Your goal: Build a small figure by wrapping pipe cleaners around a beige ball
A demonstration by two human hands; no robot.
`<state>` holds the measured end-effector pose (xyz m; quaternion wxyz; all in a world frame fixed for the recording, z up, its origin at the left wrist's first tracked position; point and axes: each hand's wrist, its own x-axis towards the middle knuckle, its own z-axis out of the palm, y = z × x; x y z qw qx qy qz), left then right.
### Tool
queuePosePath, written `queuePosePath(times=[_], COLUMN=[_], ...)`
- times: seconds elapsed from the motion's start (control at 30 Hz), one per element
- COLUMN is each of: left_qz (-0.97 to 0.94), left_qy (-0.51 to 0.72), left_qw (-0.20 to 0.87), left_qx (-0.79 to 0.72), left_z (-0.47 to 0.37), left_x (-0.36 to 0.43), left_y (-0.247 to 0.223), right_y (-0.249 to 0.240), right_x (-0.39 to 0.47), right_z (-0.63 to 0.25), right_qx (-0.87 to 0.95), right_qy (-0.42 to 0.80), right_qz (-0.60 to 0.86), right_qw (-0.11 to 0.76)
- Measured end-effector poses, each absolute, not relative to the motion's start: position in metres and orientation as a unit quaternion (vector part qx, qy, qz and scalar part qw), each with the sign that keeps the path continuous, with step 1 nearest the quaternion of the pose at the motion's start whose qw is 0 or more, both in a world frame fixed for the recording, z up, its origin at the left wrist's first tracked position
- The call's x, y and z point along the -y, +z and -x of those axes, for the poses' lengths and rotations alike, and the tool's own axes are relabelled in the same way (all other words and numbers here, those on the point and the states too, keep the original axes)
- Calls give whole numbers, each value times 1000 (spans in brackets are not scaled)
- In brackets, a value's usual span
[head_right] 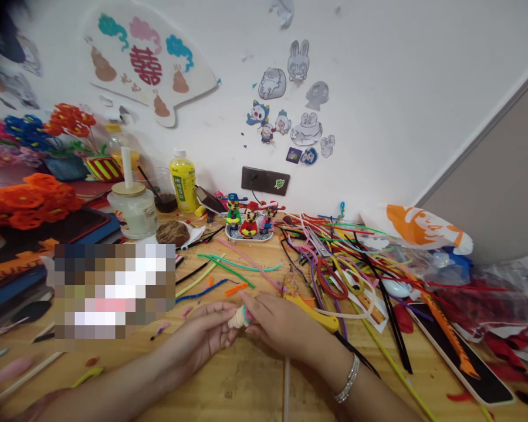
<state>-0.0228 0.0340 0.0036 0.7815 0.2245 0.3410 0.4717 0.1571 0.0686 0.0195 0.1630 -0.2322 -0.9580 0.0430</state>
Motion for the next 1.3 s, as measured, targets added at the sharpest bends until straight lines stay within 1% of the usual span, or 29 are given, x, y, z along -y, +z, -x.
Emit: queuePosePath(times=[0.17, 0.3, 0.43, 0.5, 0.63, 0.83, 1.07, 1.2, 1.3], left_qz=[-217, -227, -243, -247, -265, -265, -262, -265, -263], left_qy=[463, 462, 467, 468, 468, 476, 469, 468, 470], left_qw=[784, 781, 773, 772, 767, 755, 759, 760, 760], left_qx=[-351, -353, -353, -351, -350, -365, -368, -365, -363], left_z=[22, 22, 22, 21, 20, 20, 21, 21, 21], left_x=[-34, -33, -32, -32, -31, -31, -33, -33, -33], left_y=[5, 6, 7, 7, 9, 8, 5, 4, 5], right_y=[22, 22, 19, 18, 19, 21, 22, 18, 12], right_x=[-70, -66, -60, -59, -60, -65, -68, -67, -65], right_z=[-158, -155, -151, -149, -150, -155, -155, -153, -149], right_qx=[966, 954, 935, 929, 927, 934, 933, 922, 908], right_qy=[-4, 33, 99, 116, 129, 157, 173, 186, 179], right_qz=[208, 252, 268, 271, 276, 246, 236, 251, 276], right_qw=[151, 158, 210, 223, 220, 206, 208, 229, 260])
